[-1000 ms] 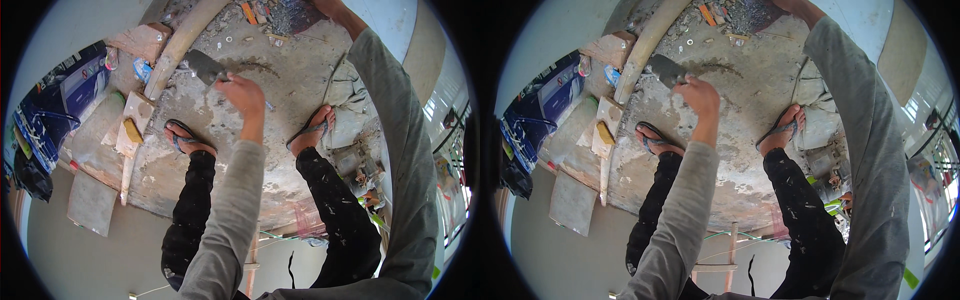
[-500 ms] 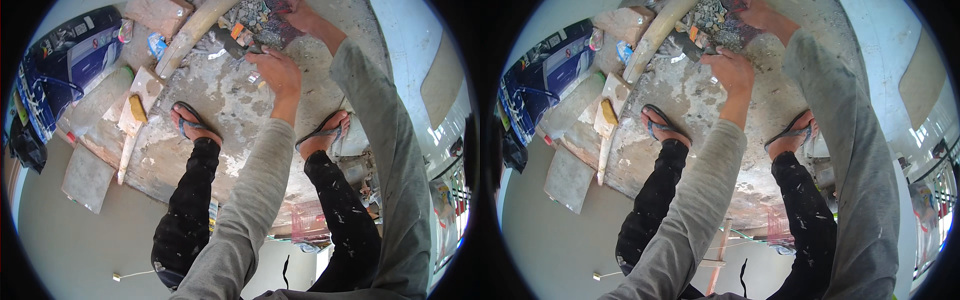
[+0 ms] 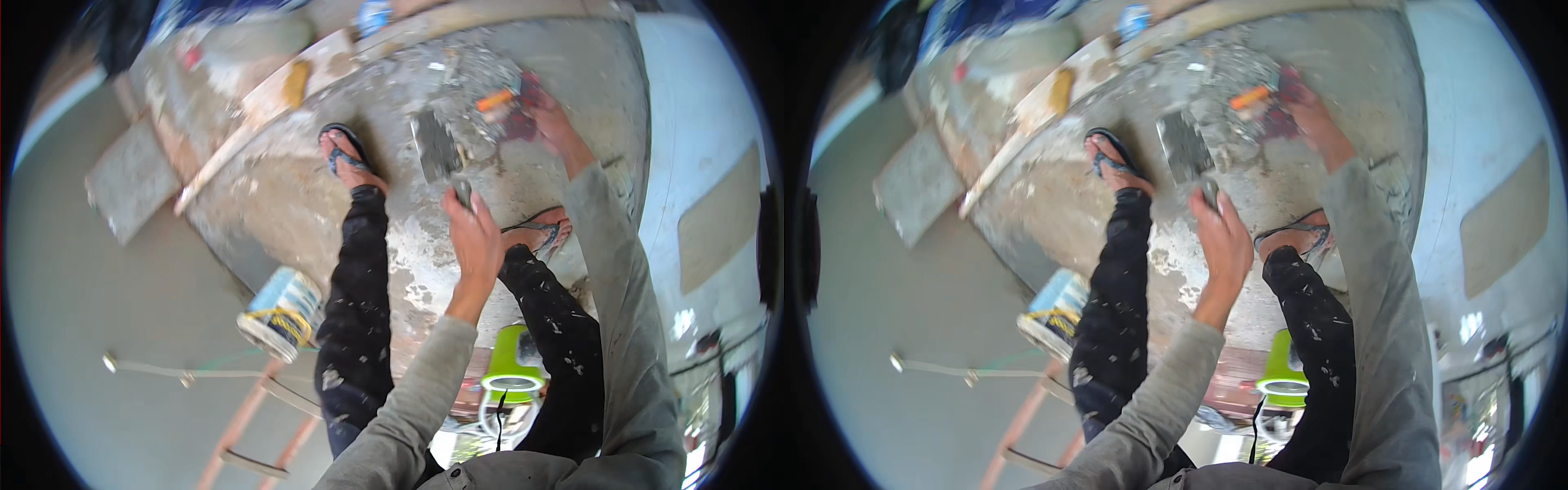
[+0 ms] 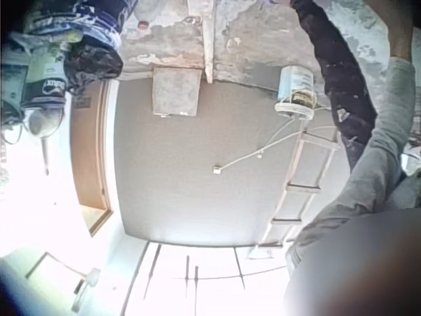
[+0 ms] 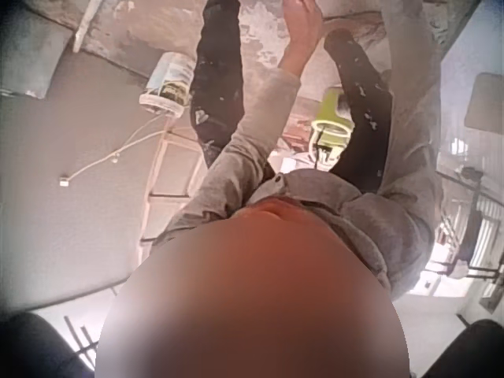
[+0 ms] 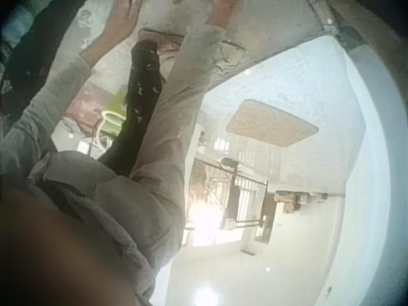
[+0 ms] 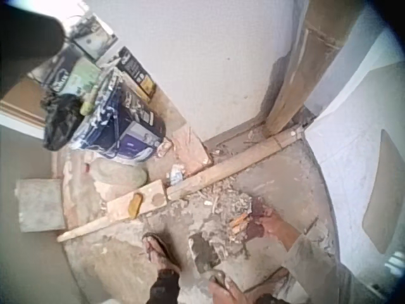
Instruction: Applying and smoothing mortar or plaster on a concrete floor surface using a hand trowel.
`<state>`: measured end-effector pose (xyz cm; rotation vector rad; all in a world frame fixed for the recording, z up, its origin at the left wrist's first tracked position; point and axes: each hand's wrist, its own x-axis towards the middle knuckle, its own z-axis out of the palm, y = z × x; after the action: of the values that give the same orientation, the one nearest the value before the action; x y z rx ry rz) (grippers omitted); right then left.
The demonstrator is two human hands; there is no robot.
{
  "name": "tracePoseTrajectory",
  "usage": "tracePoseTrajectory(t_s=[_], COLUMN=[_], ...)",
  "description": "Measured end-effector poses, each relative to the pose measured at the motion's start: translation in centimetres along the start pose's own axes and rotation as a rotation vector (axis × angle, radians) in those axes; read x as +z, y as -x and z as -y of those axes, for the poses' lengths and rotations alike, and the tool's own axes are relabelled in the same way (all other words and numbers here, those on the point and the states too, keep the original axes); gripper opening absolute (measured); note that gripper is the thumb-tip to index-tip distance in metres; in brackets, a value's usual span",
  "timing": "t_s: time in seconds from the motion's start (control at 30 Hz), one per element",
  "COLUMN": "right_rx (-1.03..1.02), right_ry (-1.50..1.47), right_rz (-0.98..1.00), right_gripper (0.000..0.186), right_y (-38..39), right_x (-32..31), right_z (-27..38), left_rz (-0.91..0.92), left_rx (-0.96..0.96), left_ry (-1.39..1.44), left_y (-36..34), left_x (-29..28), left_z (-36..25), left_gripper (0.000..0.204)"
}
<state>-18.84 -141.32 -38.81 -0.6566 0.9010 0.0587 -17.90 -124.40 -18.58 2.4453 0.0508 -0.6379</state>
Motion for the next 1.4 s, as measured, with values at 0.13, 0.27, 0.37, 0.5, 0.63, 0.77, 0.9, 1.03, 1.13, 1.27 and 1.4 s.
tracePoseTrajectory(t_s=[0.13, 0.27, 0.37, 0.5, 0.63, 0.77, 0.9, 1.03, 1.13, 1.27, 1.4], right_rx=[0.053, 0.02, 0.069, 0.148, 0.172, 0.191, 0.302, 0.156, -0.502, -0.567, -0.59], right_ry=[0.124, 0.287, 0.382, 0.576, 0.688, 0.653, 0.512, 0.687, 1.246, 1.224, 0.924], right_rz=[0.108, 0.151, 0.177, 0.239, 0.322, 0.376, 0.534, 0.698, 0.687, 0.73, 0.632], right_gripper=[0.037, 0.038, 0.036, 0.032, 0.032, 0.033, 0.033, 0.022, 0.028, 0.025, 0.022], right_y=[8.1, 17.0, 24.4, 31.6, 37.0, 44.9, 49.2, 54.1, 54.6, 56.5, 53.3], right_x=[3.4, 9.9, 19.4, 31.4, 44.1, 59.6, 76.0, 92.1, 98.3, 99.0, 88.9], right_z=[-1.1, 0.4, 0.7, -3.0, -11.9, -24.9, -37.6, -56.3, -63.1, -59.8, -48.4], left_rz=[-0.15, -0.218, -0.307, -0.342, -0.434, -0.459, -0.597, -0.751, -0.618, -0.706, -0.822], left_rx=[-0.26, -0.497, -0.63, -0.824, -0.872, -0.963, -1.071, -1.153, -1.12, -1.172, -1.176], left_ry=[0.077, 0.277, 0.475, 0.749, 0.909, 1.012, 1.299, 1.329, 1.403, 1.773, 2.053], left_y=[10.5, 18.9, 23.4, 27.6, 31.2, 36.4, 37.8, 37.1, 33.2, 34.9, 33.3], left_x=[-11.9, -20.0, -26.8, -36.5, -46.7, -56.4, -62.5, -66.9, -64.4, -61.7, -59.1], left_z=[1.1, 6.2, 11.2, 19.4, 29.9, 40.2, 46.4, 52.7, 50.8, 53.0, 50.9], left_gripper=[0.039, 0.036, 0.032, 0.027, 0.026, 0.03, 0.033, 0.029, 0.026, 0.024, 0.024])
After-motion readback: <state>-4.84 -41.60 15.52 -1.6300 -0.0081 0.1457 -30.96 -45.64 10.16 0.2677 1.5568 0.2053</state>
